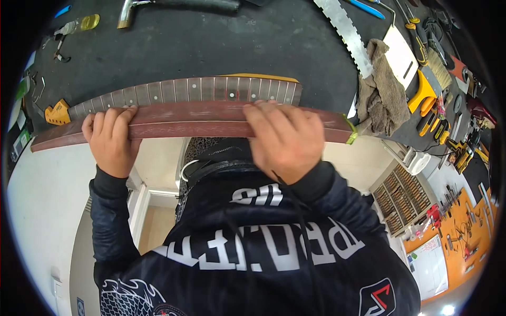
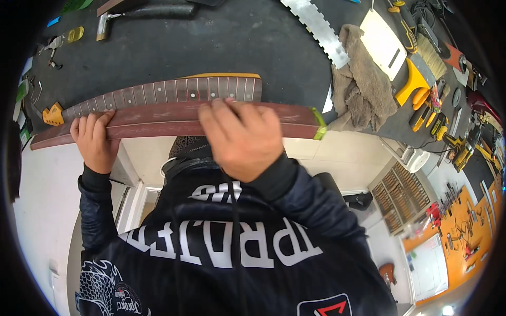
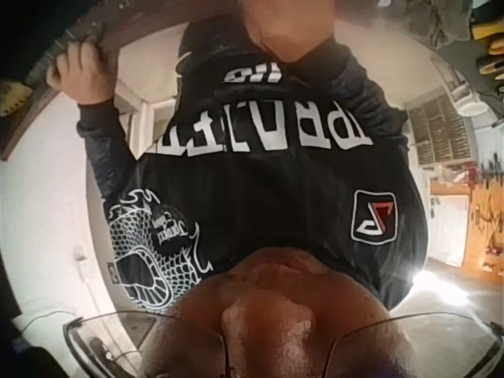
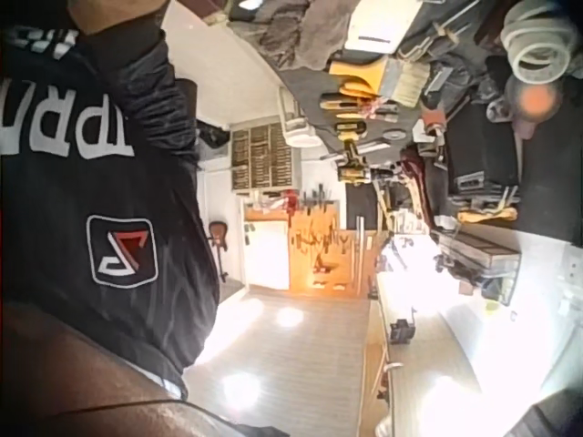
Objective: The person sands the fretboard of a detached guitar neck using a long sanding beam. Then, the person sets the sanding beam aside and brushes the guitar neck with a hand brush.
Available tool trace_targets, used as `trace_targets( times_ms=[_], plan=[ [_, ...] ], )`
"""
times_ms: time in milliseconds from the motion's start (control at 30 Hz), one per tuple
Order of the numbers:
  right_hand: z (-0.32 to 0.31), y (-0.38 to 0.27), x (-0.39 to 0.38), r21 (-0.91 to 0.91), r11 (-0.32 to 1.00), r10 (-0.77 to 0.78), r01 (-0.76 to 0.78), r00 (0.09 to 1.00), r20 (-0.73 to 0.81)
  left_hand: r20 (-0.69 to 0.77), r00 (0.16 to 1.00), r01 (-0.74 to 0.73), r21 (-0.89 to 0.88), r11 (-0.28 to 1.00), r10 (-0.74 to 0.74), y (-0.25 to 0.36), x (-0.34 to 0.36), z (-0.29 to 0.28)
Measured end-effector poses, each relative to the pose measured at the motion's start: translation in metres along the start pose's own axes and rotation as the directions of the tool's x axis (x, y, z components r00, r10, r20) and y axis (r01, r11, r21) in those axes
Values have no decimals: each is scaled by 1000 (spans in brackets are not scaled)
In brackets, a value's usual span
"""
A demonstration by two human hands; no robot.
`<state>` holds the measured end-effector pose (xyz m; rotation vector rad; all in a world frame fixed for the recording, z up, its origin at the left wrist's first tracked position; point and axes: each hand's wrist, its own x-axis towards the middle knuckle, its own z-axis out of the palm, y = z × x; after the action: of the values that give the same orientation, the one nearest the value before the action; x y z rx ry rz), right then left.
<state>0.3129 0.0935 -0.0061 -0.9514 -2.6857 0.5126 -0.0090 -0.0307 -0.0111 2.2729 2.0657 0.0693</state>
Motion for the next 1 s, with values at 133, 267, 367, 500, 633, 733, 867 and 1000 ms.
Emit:
trace_targets(
  times_ms=[133, 267, 367, 500, 633, 733, 867, 1000],
  plan=[
    [-41, 85, -59, -93, 995, -36, 38, 999, 22, -23, 1000, -22, -12, 1000, 21, 103, 41, 2],
    [-37, 82, -52, -86, 996, -19, 18, 1000, -8, -37, 999, -20, -13, 1000, 19, 92, 50, 4],
    [-4, 9, -1, -14, 1000, -6, 6, 1000, -4, 20, 999, 34, -20, 999, -34, 9, 5, -3],
    [-14, 33, -16, -34, 998, -43, 43, 999, -2, 35, 999, 15, 1, 1000, -15, 36, 8, 1],
    [-47, 95, -51, -92, 995, -22, 26, 999, 43, -41, 999, -24, -97, 995, 20, 113, 67, -3],
    [-23, 48, -18, -50, 999, -5, 5, 1000, -5, -19, 999, -35, 25, 999, 35, 46, 43, 6],
    [-1, 4, 20, 5, 1000, 1, -1, 1000, 30, 66, 998, 9, -43, 999, -6, -11, 15, -8],
    [-52, 93, -24, -70, 997, -2, 9, 996, 88, 112, 994, 23, -89, 996, -13, 94, 67, -9]
  ],
)
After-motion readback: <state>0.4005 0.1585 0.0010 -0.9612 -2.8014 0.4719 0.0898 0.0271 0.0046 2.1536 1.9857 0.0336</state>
